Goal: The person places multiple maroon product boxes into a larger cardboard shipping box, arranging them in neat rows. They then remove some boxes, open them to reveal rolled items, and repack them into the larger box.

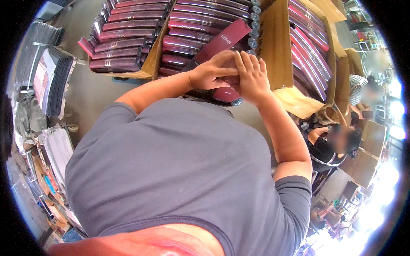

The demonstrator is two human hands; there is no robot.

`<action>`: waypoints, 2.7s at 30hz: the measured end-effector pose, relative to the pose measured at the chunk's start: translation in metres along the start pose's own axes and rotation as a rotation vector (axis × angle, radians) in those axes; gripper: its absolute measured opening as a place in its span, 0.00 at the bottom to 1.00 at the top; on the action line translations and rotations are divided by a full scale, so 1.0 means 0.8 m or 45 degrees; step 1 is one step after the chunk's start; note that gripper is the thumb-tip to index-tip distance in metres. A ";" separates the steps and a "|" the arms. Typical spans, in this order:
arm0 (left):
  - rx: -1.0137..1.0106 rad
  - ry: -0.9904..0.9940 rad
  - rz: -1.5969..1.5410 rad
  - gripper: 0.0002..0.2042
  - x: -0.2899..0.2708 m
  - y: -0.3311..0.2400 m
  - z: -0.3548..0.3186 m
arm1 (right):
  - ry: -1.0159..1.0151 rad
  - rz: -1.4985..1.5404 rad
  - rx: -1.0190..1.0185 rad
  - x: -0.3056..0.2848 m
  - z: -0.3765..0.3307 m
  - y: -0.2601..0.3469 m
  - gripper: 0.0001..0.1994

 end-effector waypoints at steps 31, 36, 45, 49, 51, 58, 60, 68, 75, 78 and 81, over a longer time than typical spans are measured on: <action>0.325 0.103 0.458 0.18 -0.002 -0.036 0.018 | 0.038 -0.053 -0.025 0.005 -0.016 -0.013 0.43; 0.335 0.094 0.416 0.16 0.014 -0.019 0.003 | -0.047 -0.052 -0.015 0.041 -0.025 -0.011 0.39; -0.445 0.036 -0.144 0.53 0.019 0.019 -0.021 | -0.381 0.614 0.152 0.012 -0.055 -0.040 0.42; -0.523 -0.165 -0.106 0.60 0.034 0.007 -0.006 | -0.502 1.383 0.347 0.060 -0.054 -0.057 0.44; -0.536 -0.308 -0.194 0.56 0.046 0.024 -0.034 | -0.418 2.070 0.429 0.046 -0.058 -0.035 0.49; -0.461 -0.189 -0.215 0.53 0.048 0.052 -0.068 | -0.040 1.518 0.136 0.119 -0.090 -0.025 0.63; -0.576 -0.286 -0.652 0.49 0.059 0.073 -0.078 | -0.051 1.515 0.157 0.130 -0.087 -0.029 0.65; -0.818 -0.204 -0.564 0.44 0.057 0.088 -0.016 | -0.346 1.780 0.424 0.207 -0.072 -0.087 0.29; -1.197 -0.585 -1.258 0.45 0.038 0.266 -0.011 | -0.714 2.052 0.681 0.213 -0.045 -0.154 0.28; -1.515 -0.349 0.333 0.55 0.019 0.335 -0.057 | -0.738 2.053 0.878 0.254 -0.057 -0.172 0.27; -1.780 0.333 0.694 0.59 0.081 0.372 -0.093 | -0.803 1.940 0.980 0.267 -0.050 -0.165 0.28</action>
Point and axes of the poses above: each hand's wrist, its own z-axis towards the middle knuckle, its own x-axis out of the palm, y = z × x, the point moved 7 cm from there along z, towards the middle knuckle, and after that the axes turned 12 degrees about -z, right-handed, at the moved point
